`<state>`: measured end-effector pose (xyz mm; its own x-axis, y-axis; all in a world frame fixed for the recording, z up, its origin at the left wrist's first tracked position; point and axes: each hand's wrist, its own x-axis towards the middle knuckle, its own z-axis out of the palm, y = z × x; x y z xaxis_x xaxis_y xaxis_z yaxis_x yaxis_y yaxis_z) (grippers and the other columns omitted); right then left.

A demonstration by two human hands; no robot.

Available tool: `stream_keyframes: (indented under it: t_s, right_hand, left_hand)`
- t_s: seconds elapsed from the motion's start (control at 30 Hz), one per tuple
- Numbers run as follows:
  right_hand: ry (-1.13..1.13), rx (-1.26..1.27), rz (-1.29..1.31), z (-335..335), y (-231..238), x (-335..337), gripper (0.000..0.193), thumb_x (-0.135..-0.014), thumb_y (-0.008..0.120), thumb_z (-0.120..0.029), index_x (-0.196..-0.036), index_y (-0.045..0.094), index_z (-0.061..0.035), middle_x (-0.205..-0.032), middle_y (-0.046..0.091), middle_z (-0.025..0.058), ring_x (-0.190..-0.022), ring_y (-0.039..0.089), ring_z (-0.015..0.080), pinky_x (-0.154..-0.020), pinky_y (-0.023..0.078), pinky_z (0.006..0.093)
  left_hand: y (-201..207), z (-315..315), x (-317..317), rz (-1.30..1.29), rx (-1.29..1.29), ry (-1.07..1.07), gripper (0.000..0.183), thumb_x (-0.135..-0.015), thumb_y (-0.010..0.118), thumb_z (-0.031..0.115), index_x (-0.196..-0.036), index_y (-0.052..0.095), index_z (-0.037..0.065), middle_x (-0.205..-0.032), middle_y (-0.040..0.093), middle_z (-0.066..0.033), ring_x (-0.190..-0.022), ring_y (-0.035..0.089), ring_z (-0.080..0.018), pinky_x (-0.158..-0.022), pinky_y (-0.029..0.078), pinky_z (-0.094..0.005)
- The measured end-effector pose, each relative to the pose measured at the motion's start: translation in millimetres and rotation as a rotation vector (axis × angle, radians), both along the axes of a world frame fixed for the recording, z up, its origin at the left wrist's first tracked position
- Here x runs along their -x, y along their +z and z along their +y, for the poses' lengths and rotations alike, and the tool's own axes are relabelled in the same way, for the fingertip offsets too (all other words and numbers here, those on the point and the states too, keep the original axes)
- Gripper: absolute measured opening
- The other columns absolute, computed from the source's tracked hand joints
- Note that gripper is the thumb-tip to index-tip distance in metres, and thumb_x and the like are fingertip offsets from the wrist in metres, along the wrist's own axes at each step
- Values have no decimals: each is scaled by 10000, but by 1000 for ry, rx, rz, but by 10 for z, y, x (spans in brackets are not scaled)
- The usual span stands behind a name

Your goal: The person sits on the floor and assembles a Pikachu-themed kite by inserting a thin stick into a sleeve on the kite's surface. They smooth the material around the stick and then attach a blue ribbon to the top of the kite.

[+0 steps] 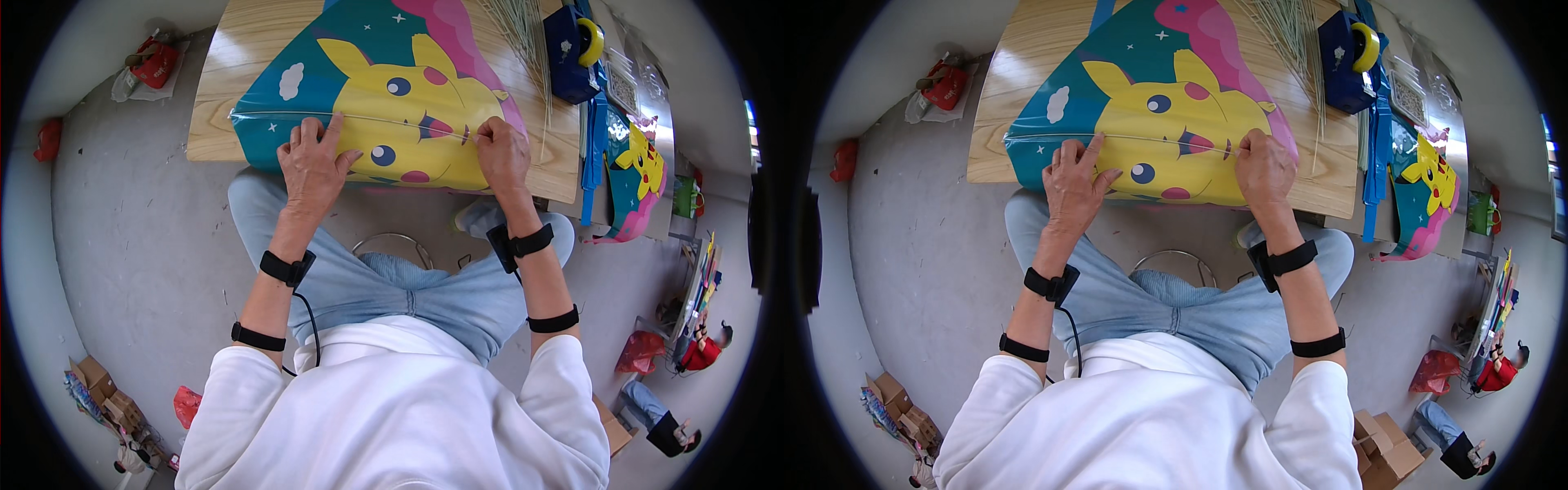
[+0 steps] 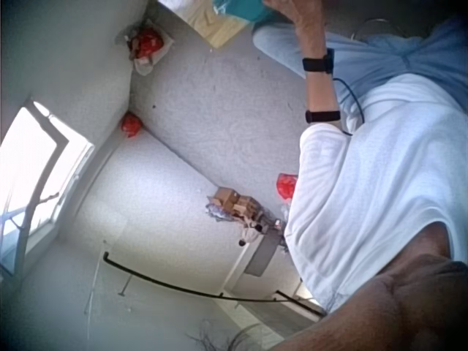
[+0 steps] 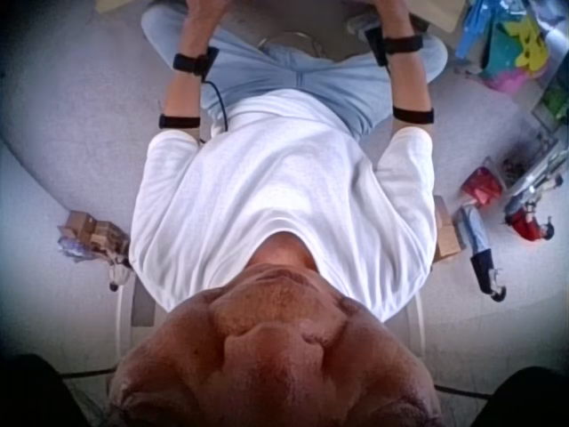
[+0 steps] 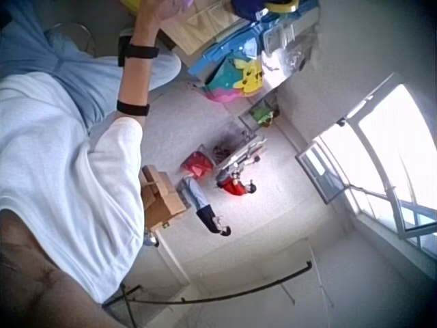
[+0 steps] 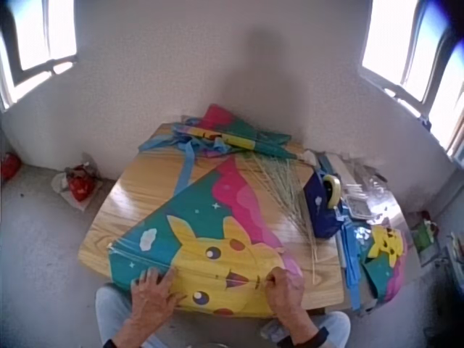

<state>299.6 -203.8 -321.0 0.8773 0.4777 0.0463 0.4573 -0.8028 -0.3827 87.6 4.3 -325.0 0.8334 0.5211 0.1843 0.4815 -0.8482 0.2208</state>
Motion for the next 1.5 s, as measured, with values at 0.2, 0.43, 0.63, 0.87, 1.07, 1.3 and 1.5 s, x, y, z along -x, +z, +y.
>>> stream_keyframes:
  t_s: [0.2,0.43,0.63,0.87,1.07,1.3,1.5]
  right_hand:
    - [37,41,-148,-18,-89,33,48,-846,640,-135,-835,686,-142,-853,716,70,-863,687,295,-864,439,422]
    - [72,21,-205,-33,-78,60,35,-847,653,-147,-825,680,-147,-819,705,59,-846,681,285,-883,426,424]
    - [11,-9,-48,-30,-20,20,67,-802,735,-180,-810,687,-135,-813,705,67,-850,677,300,-819,461,431]
    - [-6,-12,17,-60,58,-32,93,-775,761,-171,-816,710,-106,-829,706,109,-840,682,317,-781,505,430]
    - [-24,-86,171,-86,-40,-152,60,-769,708,-128,-795,724,-76,-820,723,129,-815,694,324,-750,537,430]
    - [-69,-273,341,-89,14,-194,38,-760,713,-64,-788,720,-38,-750,709,99,-699,675,226,-685,524,350]
    - [-78,-371,486,-92,30,-246,59,-754,706,15,-805,699,-14,-702,657,52,-679,619,136,-647,497,298]
  left_hand:
    - [-11,5,-1,3,2,-4,646,-891,653,537,-1402,590,148,-1099,530,-76,-1050,528,-272,-844,411,-452]
    - [-12,7,-2,-1,-5,-2,644,-889,655,539,-1395,596,145,-1096,531,-75,-1057,528,-272,-852,415,-456]
    - [-14,9,-5,7,-2,-2,645,-884,658,542,-1392,599,149,-1102,531,-76,-1060,529,-273,-853,419,-460]
    - [-14,17,-3,5,0,-5,637,-873,682,520,-1388,602,154,-1104,533,-70,-1057,534,-269,-847,418,-456]
    - [-14,19,-17,2,13,-5,634,-857,713,488,-1387,603,158,-1106,535,-69,-1063,537,-269,-846,419,-454]
    - [-7,24,-7,-1,17,2,638,-856,717,488,-1393,602,163,-1106,534,-69,-1067,536,-268,-854,418,-454]
    - [-2,22,-11,2,28,4,643,-859,713,498,-1397,601,163,-1106,532,-69,-1071,532,-266,-856,416,-461]
